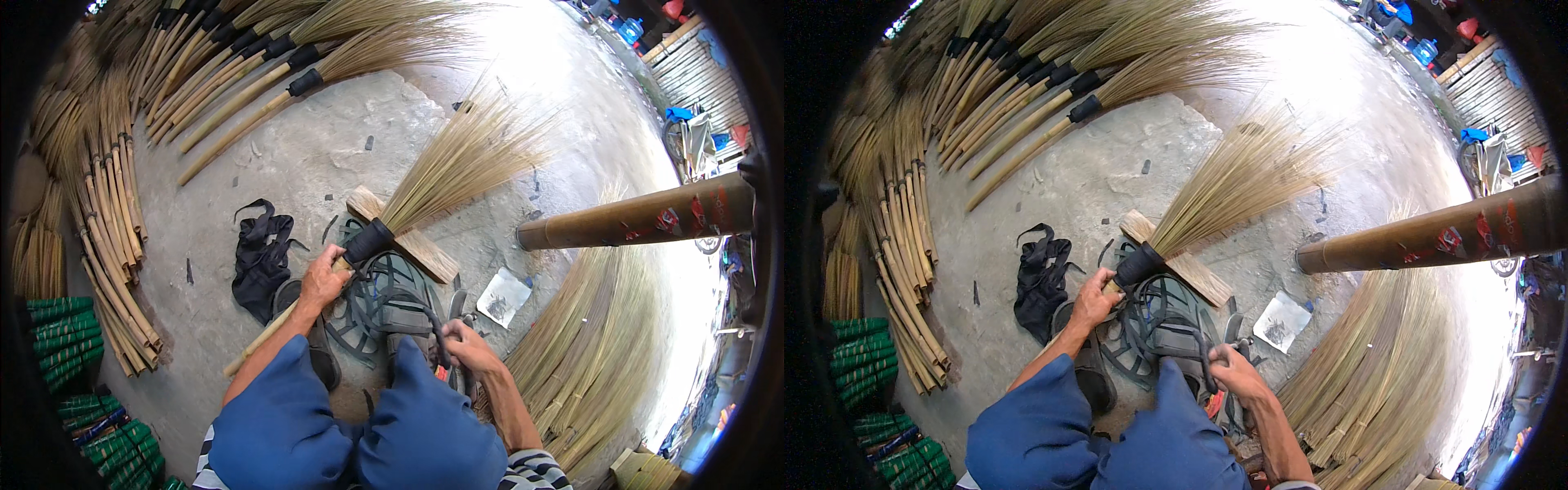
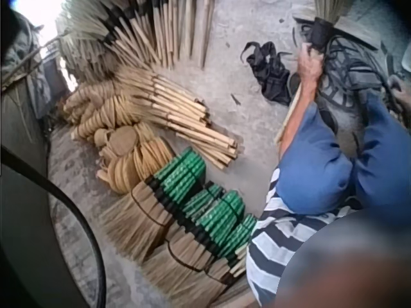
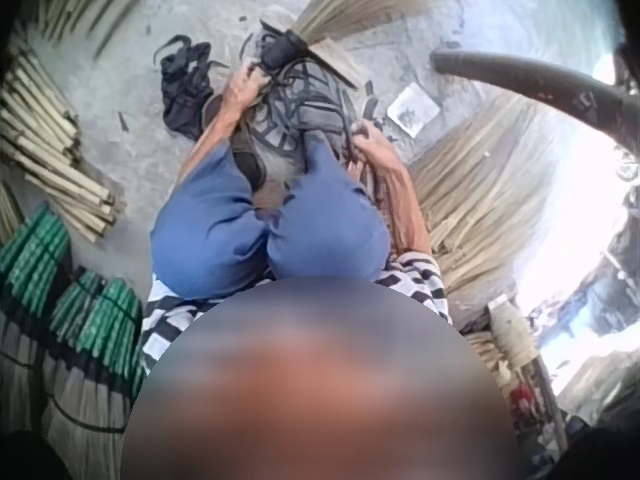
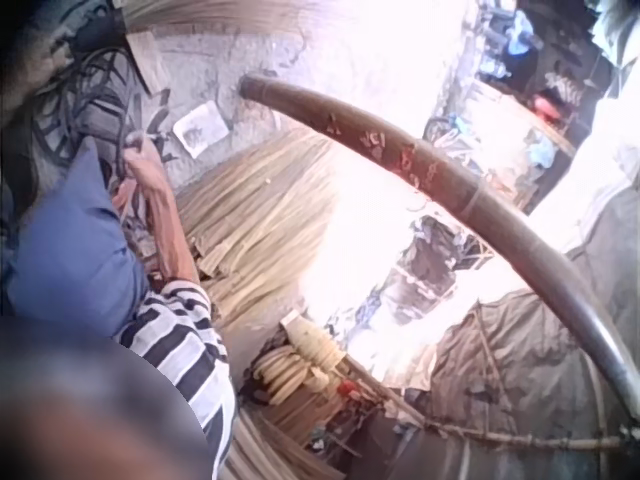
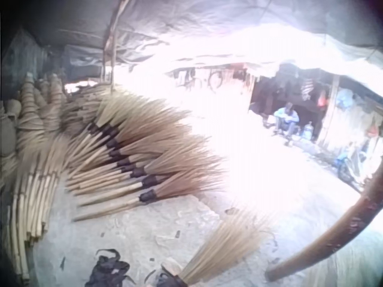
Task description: The person sits on the floor and assembles a broom by wrapping a black strap around the junction of the bristles and handle, then securing it with a hammer and nail. They repeat the process on another broom and place the finished brooms aside.
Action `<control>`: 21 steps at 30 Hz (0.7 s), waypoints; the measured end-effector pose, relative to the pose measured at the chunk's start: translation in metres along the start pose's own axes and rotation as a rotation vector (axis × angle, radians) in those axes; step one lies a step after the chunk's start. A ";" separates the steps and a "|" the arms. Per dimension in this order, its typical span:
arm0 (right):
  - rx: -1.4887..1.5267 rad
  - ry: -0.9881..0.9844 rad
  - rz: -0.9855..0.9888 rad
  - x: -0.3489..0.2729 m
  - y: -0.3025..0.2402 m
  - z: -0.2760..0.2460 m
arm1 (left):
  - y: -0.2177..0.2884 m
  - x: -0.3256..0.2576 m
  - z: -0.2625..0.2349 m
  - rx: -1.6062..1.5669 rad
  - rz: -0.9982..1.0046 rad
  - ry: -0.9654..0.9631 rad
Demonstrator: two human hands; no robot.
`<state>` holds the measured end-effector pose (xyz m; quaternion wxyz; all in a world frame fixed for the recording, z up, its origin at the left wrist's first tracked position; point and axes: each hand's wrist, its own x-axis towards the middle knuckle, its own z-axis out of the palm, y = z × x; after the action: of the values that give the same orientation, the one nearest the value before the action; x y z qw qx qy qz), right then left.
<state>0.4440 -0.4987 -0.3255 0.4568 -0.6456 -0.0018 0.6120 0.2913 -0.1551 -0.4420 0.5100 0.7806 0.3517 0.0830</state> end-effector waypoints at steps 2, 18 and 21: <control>0.062 0.002 -0.108 -0.021 -0.002 0.004 | 0.001 -0.004 0.001 0.077 -0.008 0.021; 0.174 -0.089 -0.236 0.051 -0.035 0.076 | 0.017 -0.008 -0.001 0.081 0.325 0.371; 0.280 -0.204 -0.158 0.064 -0.034 0.079 | 0.018 -0.010 -0.001 0.031 0.297 0.419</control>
<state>0.4164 -0.3962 -0.3424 0.5863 -0.5081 -0.0134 0.6308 0.2925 -0.1650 -0.4239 0.3962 0.7973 0.3322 0.3114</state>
